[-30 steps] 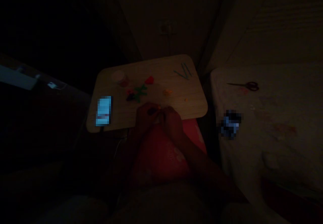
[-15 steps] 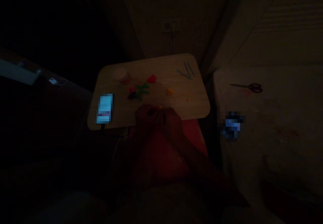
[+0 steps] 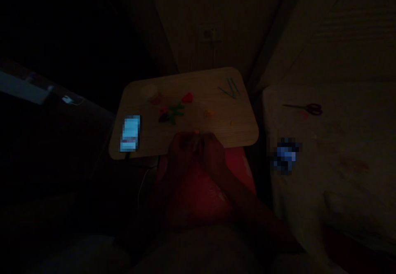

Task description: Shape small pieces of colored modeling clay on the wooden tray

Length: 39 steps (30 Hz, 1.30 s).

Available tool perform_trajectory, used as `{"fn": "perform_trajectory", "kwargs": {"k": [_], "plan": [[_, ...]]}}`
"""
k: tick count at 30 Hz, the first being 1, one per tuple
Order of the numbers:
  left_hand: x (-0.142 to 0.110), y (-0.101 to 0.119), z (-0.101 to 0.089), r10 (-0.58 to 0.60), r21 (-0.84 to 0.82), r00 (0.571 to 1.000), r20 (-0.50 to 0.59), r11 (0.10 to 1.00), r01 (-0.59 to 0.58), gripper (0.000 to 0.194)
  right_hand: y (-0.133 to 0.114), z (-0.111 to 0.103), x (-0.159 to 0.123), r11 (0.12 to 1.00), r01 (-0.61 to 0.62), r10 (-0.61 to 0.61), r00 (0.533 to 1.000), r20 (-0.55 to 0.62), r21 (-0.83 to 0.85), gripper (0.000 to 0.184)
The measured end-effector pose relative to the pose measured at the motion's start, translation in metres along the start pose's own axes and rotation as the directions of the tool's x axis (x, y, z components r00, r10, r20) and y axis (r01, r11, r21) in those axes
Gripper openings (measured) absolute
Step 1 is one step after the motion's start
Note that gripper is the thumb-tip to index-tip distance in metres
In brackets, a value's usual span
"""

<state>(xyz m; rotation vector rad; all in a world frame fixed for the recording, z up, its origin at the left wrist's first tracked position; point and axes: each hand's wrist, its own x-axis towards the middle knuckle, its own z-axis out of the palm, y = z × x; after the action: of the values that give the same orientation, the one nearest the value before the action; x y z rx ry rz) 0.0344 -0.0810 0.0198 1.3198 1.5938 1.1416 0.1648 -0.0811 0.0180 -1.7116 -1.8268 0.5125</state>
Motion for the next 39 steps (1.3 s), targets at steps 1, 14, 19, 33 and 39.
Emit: {"fn": "perform_trajectory", "kwargs": {"k": [1, 14, 19, 33, 39], "plan": [[0.0, 0.0, 0.0, -0.027, -0.054, 0.999, 0.019, 0.998, 0.028, 0.017, 0.0, 0.0, 0.0, 1.0, 0.0, 0.0, 1.0, 0.002, -0.003, 0.017], [0.002, -0.004, 0.0, -0.147, -0.312, 0.975, 0.166, 0.93, 0.193, 0.029, 0.001, -0.001, 0.004, 0.994, 0.012, -0.013, 1.0, 0.006, 0.111, 0.015], [0.009, -0.002, -0.005, -0.03, -0.127, 0.991, 0.133, 0.991, 0.047, 0.032, 0.002, -0.002, 0.004, 0.995, 0.022, -0.021, 1.0, -0.004, 0.099, 0.015], [0.048, -0.008, -0.001, 0.265, 0.318, 0.945, 0.193, 0.894, -0.316, 0.008, 0.012, -0.008, 0.003, 0.999, 0.004, -0.001, 0.999, -0.05, 0.052, 0.012], [0.052, -0.017, 0.001, 0.273, 0.325, 0.946, 0.178, 0.891, -0.318, 0.006, 0.003, -0.004, 0.002, 0.999, 0.013, -0.014, 1.0, 0.019, 0.034, 0.016]]}}
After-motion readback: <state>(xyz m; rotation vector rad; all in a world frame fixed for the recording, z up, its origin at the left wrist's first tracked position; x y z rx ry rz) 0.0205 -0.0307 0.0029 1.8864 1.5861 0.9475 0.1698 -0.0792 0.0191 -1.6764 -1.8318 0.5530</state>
